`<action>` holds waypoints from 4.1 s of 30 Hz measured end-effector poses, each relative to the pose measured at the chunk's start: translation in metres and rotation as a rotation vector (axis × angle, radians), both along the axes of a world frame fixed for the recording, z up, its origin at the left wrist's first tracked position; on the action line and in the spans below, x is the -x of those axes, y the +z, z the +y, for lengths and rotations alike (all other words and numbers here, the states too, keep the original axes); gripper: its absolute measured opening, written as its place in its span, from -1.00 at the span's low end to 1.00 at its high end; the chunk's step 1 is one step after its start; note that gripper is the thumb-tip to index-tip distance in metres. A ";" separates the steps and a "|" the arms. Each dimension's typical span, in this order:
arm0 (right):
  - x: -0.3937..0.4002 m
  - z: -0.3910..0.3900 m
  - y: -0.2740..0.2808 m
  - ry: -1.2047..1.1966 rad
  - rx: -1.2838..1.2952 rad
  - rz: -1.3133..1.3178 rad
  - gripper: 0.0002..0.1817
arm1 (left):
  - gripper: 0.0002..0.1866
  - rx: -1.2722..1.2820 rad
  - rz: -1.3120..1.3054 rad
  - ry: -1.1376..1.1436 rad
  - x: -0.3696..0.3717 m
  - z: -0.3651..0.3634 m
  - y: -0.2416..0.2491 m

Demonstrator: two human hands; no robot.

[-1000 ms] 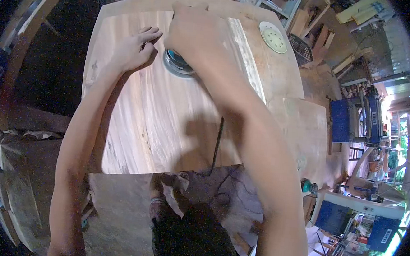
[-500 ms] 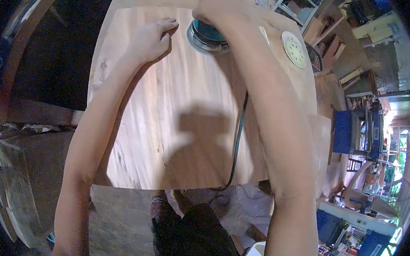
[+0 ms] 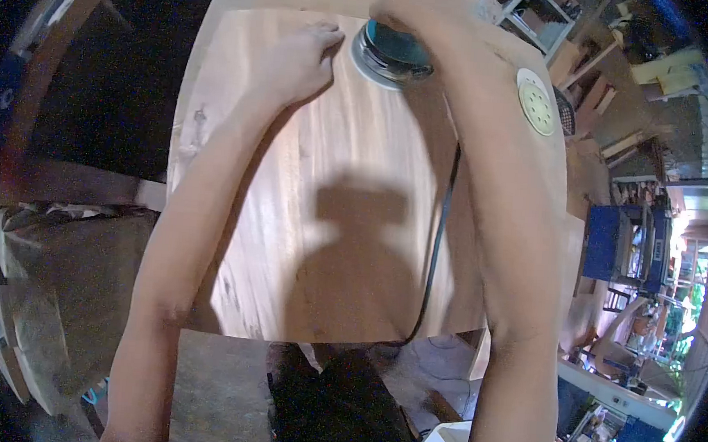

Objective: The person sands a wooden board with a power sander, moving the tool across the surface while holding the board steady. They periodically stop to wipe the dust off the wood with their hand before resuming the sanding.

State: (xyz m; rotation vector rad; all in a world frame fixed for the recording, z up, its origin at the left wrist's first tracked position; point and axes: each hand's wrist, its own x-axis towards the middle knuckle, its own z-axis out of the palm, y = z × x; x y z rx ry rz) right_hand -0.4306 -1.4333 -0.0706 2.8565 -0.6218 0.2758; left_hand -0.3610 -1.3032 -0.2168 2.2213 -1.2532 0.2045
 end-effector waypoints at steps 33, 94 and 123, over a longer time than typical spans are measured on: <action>0.161 0.054 -0.016 0.118 -0.075 -0.175 -0.53 | -0.56 -0.061 0.041 -0.474 0.075 0.066 0.005; 0.297 0.114 -0.005 0.143 -0.175 -0.246 -0.60 | -0.39 -0.020 -0.039 -0.534 0.168 0.091 0.004; 0.244 0.014 -0.067 -0.013 -0.304 0.046 0.01 | -0.65 0.312 -0.007 -0.525 0.195 0.099 -0.015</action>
